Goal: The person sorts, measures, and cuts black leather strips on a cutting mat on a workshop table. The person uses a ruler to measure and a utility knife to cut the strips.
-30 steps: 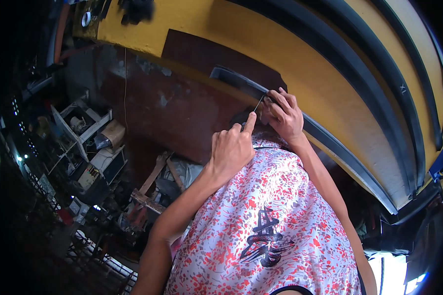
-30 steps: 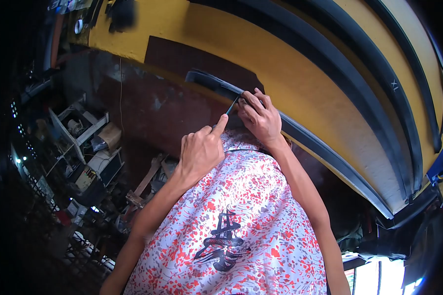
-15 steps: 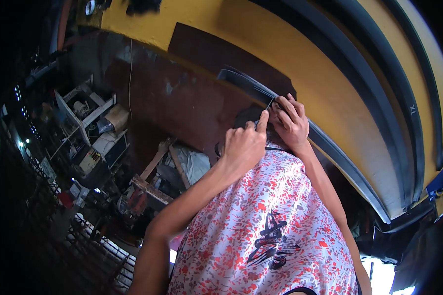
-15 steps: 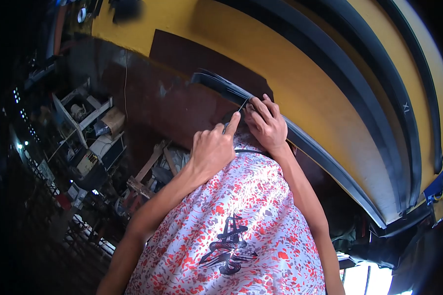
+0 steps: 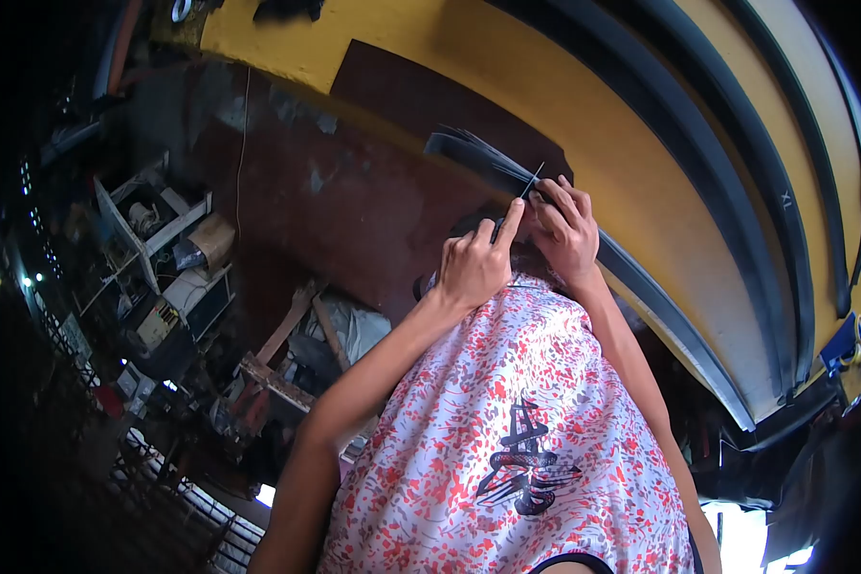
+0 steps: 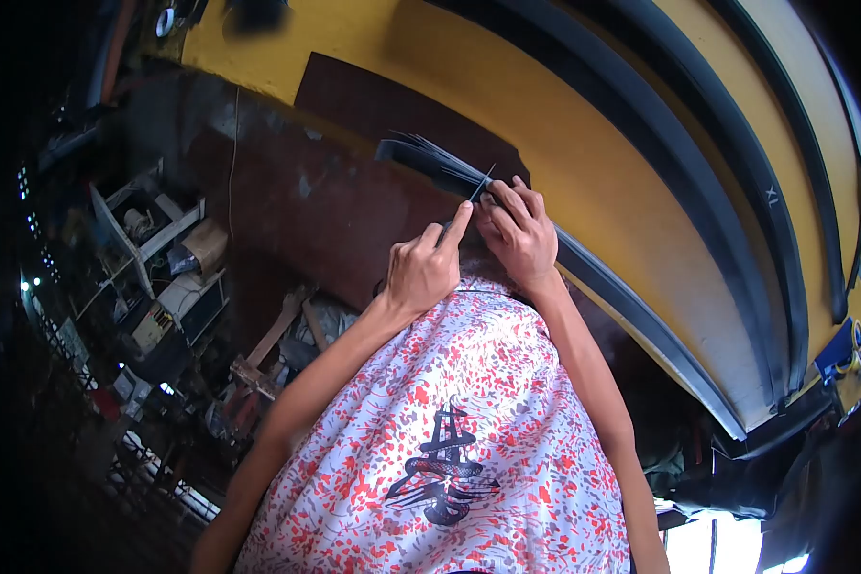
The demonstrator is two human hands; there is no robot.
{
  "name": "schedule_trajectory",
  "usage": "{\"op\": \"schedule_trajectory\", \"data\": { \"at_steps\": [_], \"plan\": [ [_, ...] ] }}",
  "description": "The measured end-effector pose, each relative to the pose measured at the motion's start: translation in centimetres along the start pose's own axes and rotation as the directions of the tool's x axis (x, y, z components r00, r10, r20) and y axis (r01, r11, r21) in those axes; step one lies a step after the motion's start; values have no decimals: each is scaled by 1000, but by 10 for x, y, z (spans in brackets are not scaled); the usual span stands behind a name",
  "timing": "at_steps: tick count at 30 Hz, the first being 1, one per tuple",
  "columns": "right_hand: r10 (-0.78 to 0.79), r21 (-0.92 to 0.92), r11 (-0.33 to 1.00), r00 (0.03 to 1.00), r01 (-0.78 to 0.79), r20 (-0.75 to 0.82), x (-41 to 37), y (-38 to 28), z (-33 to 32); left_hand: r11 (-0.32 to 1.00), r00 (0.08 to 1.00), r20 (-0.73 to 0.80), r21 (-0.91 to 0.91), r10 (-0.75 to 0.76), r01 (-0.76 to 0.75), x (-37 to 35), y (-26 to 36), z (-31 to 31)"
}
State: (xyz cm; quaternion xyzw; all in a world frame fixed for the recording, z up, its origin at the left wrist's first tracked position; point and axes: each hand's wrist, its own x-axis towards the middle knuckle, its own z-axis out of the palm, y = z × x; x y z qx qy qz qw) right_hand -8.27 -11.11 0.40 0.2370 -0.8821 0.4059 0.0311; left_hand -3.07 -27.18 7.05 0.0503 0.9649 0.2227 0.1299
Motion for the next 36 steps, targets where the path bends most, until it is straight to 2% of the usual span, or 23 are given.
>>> {"op": "schedule_trajectory", "data": {
  "at_steps": [6,10,13,16,22,36],
  "plan": [
    [-17,9,1000,1000,17,-18,-8,9,8,999,993,-116,3,36,-36,-4,-5,14],
    [-28,-17,999,999,27,-43,-7,10,10,999,994,-103,-9,36,-37,-6,-11,26],
    [-33,-18,999,997,32,-65,-5,8,10,999,999,-43,-27,-24,23,-3,-1,10],
    [-27,-20,999,996,26,-79,-4,7,8,994,989,105,-20,-107,110,3,9,-15],
    [-12,-13,1000,996,11,-86,-4,7,9,986,958,237,85,-160,144,-13,13,-37],
    [16,-28,999,999,-17,-28,-9,8,8,982,934,326,160,-144,96,-4,14,-46]
  ]
}}
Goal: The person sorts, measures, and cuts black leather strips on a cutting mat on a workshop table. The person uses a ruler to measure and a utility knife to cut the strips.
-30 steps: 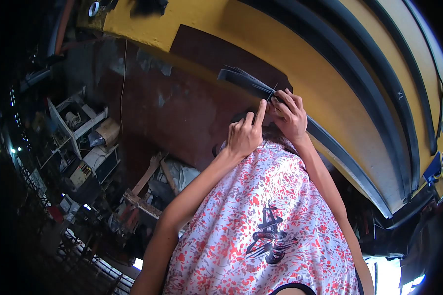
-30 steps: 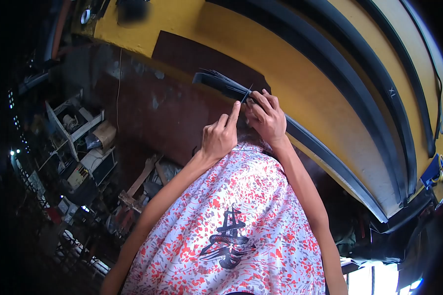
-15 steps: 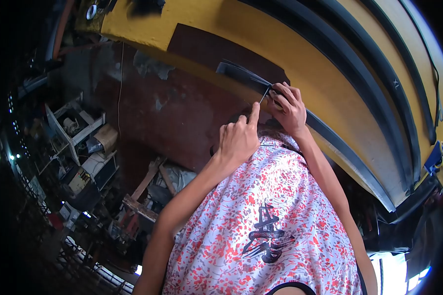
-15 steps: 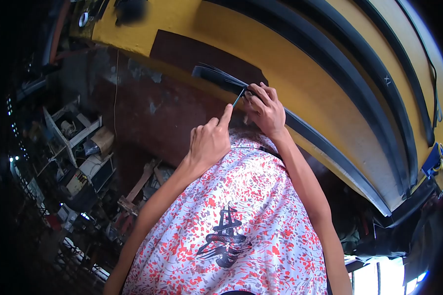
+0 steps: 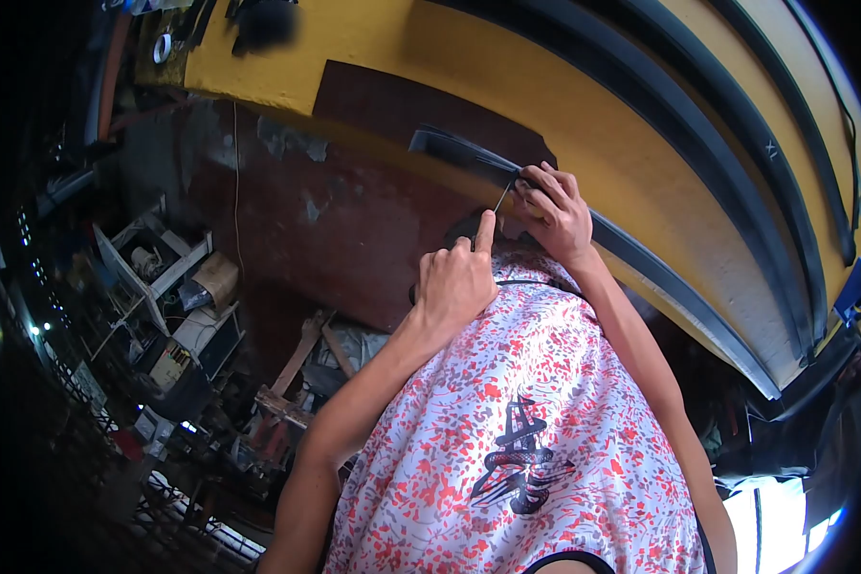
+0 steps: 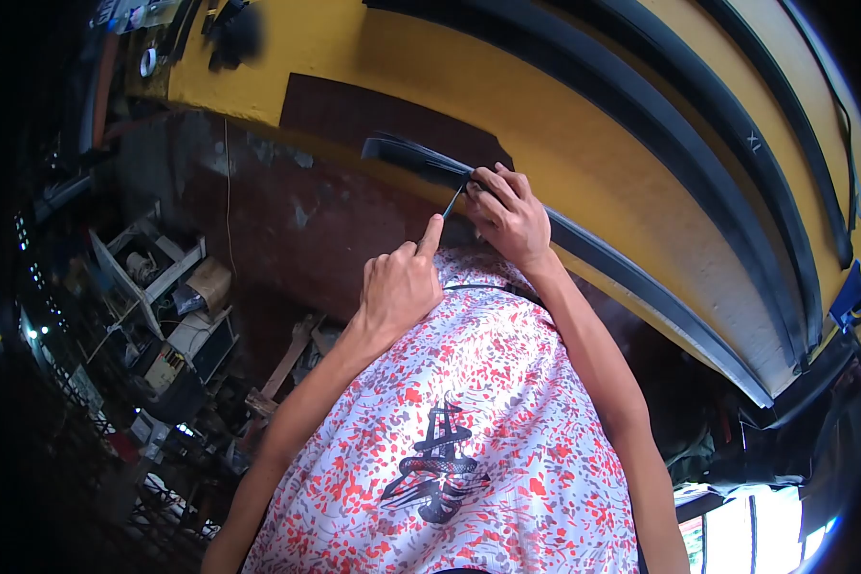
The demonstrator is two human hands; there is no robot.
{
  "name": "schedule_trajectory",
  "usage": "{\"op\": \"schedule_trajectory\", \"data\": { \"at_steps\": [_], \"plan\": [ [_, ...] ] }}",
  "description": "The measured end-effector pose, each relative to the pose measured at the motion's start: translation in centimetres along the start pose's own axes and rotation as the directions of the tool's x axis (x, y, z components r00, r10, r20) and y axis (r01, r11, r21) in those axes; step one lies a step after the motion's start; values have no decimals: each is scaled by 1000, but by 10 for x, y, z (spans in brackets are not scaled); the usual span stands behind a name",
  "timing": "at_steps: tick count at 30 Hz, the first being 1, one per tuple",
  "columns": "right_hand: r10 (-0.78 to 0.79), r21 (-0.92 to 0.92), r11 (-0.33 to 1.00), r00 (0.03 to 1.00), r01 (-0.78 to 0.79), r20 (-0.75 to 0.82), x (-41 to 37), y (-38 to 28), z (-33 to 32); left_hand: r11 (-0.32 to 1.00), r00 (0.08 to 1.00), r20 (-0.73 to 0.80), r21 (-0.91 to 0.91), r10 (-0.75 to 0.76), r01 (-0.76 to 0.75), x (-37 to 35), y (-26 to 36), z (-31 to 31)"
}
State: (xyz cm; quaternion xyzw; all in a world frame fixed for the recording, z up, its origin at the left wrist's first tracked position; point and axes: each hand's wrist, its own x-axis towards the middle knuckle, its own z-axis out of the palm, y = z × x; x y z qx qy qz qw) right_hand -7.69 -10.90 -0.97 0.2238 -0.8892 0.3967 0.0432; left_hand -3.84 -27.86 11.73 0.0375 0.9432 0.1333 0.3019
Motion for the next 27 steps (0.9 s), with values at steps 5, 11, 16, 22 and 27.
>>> {"op": "schedule_trajectory", "data": {
  "at_steps": [5,11,16,22,27],
  "plan": [
    [-6,-11,1000,1000,6,-19,4,-5,-4,1000,999,45,19,-6,5,5,4,-5],
    [3,0,1000,1000,-3,-14,9,-9,-7,999,995,94,33,-26,23,13,8,-11],
    [-3,13,1000,1000,3,-13,9,-9,-6,999,995,103,41,-1,-3,12,8,-8],
    [-7,40,999,1000,7,4,9,-9,-7,1000,996,87,15,6,-7,17,12,-1],
    [13,36,999,1000,-14,15,6,-6,-2,1000,999,30,-9,-22,22,34,8,16]
  ]
}}
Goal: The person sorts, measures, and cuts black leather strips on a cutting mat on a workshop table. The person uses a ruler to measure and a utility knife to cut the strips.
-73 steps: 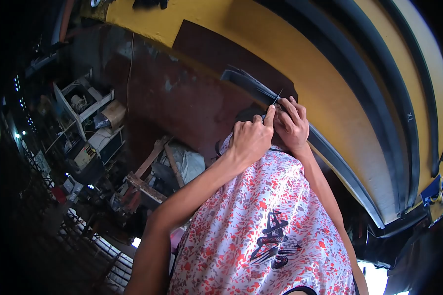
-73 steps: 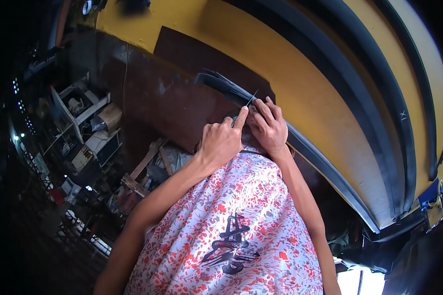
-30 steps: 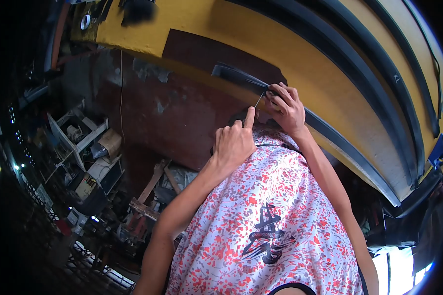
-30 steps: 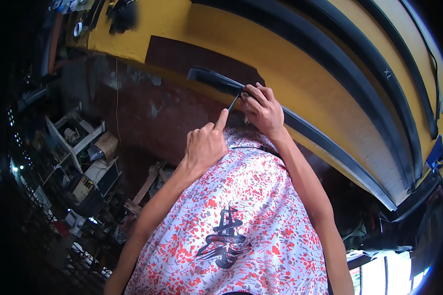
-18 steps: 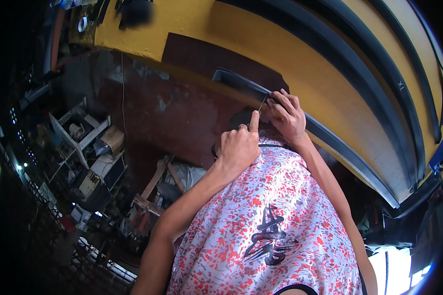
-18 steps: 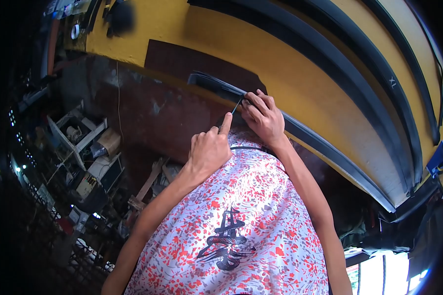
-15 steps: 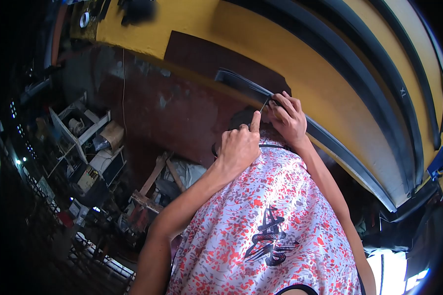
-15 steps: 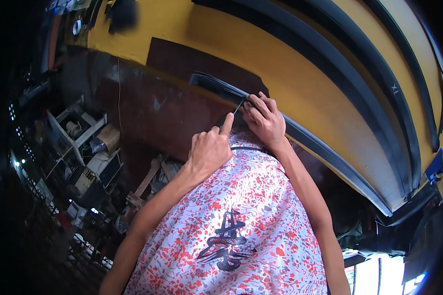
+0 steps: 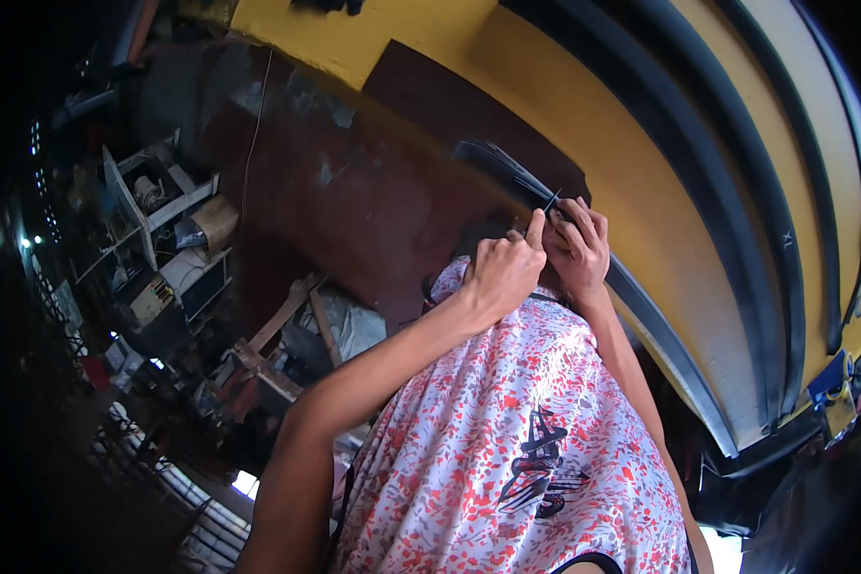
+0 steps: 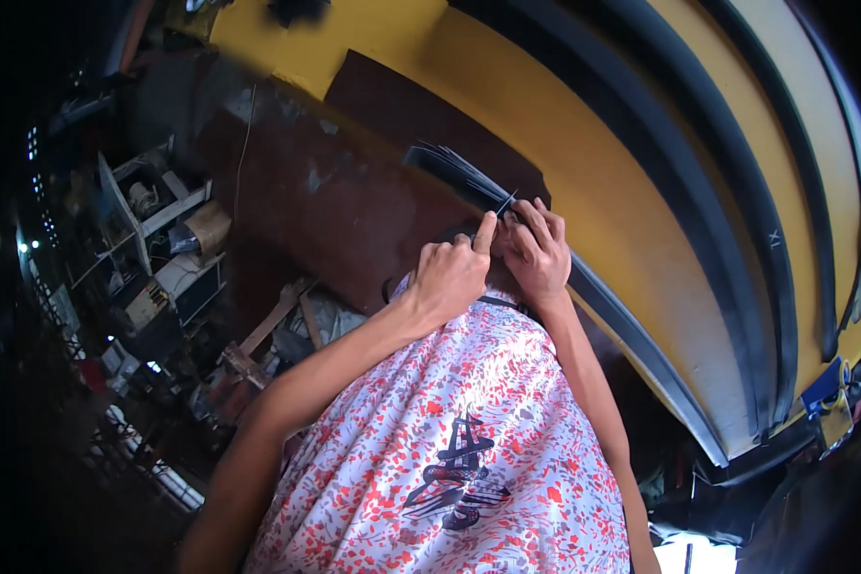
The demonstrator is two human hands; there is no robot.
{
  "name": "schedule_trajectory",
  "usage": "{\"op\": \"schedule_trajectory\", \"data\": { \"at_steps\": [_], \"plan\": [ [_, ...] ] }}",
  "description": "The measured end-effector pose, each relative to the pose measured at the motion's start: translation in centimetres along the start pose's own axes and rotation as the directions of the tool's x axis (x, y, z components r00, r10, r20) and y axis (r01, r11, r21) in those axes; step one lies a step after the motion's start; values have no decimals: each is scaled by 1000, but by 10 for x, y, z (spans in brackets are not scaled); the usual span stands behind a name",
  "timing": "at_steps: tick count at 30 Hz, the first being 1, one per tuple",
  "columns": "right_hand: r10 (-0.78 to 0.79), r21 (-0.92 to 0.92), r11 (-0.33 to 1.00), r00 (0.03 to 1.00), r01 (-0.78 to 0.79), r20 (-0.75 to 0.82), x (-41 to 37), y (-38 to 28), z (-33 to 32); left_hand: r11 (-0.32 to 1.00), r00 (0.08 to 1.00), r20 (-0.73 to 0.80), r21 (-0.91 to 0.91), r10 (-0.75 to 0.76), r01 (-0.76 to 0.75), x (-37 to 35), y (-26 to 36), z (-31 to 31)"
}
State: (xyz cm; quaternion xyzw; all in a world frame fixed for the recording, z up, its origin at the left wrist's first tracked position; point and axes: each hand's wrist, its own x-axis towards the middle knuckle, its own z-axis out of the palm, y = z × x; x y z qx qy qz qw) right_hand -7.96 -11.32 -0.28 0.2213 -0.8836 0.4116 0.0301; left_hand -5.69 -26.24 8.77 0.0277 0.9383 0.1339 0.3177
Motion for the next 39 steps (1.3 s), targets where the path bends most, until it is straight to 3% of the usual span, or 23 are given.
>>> {"op": "schedule_trajectory", "data": {
  "at_steps": [9,13,16,24,39],
  "plan": [
    [-27,-43,999,998,24,-52,2,-1,1,985,947,-308,-120,86,-128,-8,-21,47],
    [-41,-67,997,995,35,-88,4,0,4,970,923,-372,-170,101,-175,-6,-27,57],
    [-50,-72,997,993,43,-108,5,2,3,967,924,-370,-181,100,-177,-7,-21,48],
    [-43,-63,997,994,37,-104,4,3,3,991,989,-144,-128,21,-40,-24,-6,7],
    [-40,-47,998,998,38,-53,-1,1,3,998,999,14,-47,31,-31,-25,-10,-2]
  ]
}}
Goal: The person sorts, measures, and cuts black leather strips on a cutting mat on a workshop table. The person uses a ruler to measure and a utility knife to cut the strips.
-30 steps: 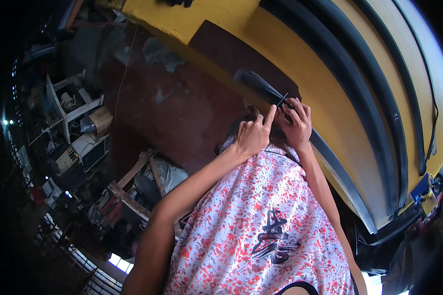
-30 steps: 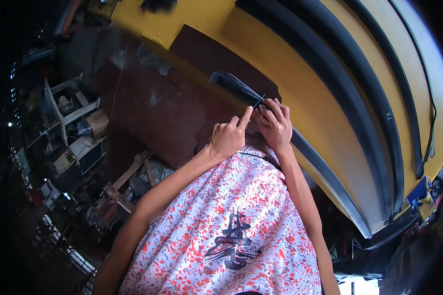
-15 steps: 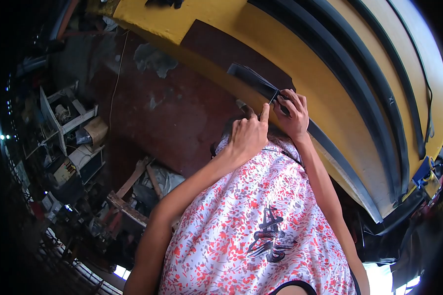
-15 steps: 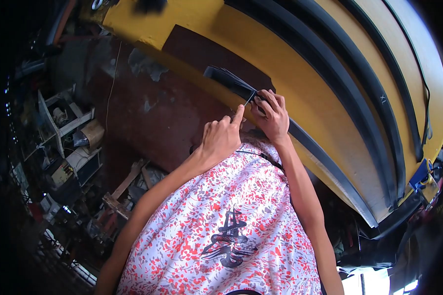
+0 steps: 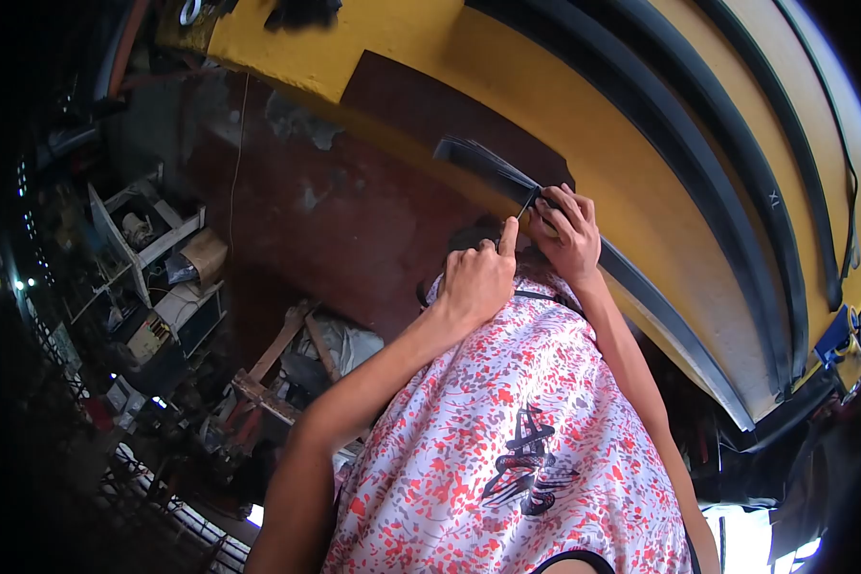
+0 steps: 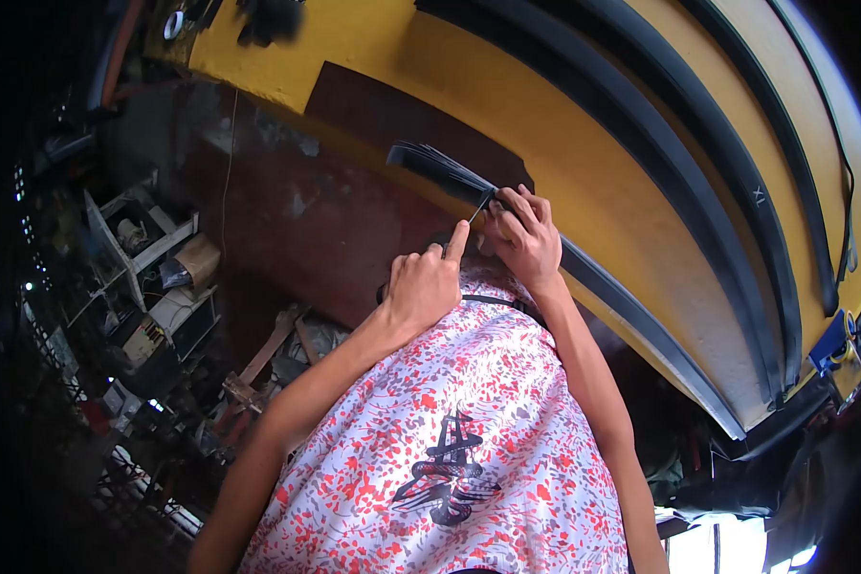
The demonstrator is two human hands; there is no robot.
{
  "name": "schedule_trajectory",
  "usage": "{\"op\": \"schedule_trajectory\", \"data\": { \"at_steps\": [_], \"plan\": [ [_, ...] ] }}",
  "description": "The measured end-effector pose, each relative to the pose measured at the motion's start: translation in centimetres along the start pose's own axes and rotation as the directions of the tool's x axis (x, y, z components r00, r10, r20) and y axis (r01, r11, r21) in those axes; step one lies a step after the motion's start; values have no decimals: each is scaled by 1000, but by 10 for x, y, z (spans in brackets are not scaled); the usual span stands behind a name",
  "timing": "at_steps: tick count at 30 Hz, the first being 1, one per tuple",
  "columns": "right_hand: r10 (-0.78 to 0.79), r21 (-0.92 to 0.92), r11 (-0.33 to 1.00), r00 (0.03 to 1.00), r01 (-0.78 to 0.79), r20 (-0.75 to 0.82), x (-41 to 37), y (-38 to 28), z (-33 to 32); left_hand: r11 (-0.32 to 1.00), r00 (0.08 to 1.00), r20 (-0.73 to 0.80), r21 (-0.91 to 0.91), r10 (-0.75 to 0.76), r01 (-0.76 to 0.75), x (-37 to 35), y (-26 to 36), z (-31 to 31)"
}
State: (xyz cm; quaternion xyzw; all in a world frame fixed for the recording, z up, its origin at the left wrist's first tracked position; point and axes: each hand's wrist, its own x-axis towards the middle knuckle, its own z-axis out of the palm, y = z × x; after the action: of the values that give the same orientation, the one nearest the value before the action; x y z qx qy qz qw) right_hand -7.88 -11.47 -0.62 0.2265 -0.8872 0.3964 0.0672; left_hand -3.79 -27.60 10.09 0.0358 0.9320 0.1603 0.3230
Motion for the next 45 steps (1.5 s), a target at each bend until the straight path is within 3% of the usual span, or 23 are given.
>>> {"op": "schedule_trajectory", "data": {
  "at_steps": [10,16,26,33,40,43,45],
  "plan": [
    [37,12,999,999,-37,25,8,-11,-2,1000,996,91,8,-12,11,6,4,-13],
    [52,45,998,998,-54,39,10,-14,-2,998,997,71,62,-2,-2,12,8,-11],
    [33,39,999,999,-35,39,3,-1,1,999,998,-66,-44,-26,23,28,4,19],
    [20,-27,999,1000,-20,-15,5,-4,0,996,964,-255,-20,75,-82,26,-2,27],
    [25,-18,1000,999,-26,-30,5,-2,0,994,975,-204,-47,84,-96,39,6,1],
    [18,-41,999,1000,-18,-6,3,1,0,992,977,-175,22,124,-122,44,10,-8],
    [6,-37,999,1000,-6,-1,5,3,0,995,986,-146,-57,74,-84,45,15,-21]
  ]
}}
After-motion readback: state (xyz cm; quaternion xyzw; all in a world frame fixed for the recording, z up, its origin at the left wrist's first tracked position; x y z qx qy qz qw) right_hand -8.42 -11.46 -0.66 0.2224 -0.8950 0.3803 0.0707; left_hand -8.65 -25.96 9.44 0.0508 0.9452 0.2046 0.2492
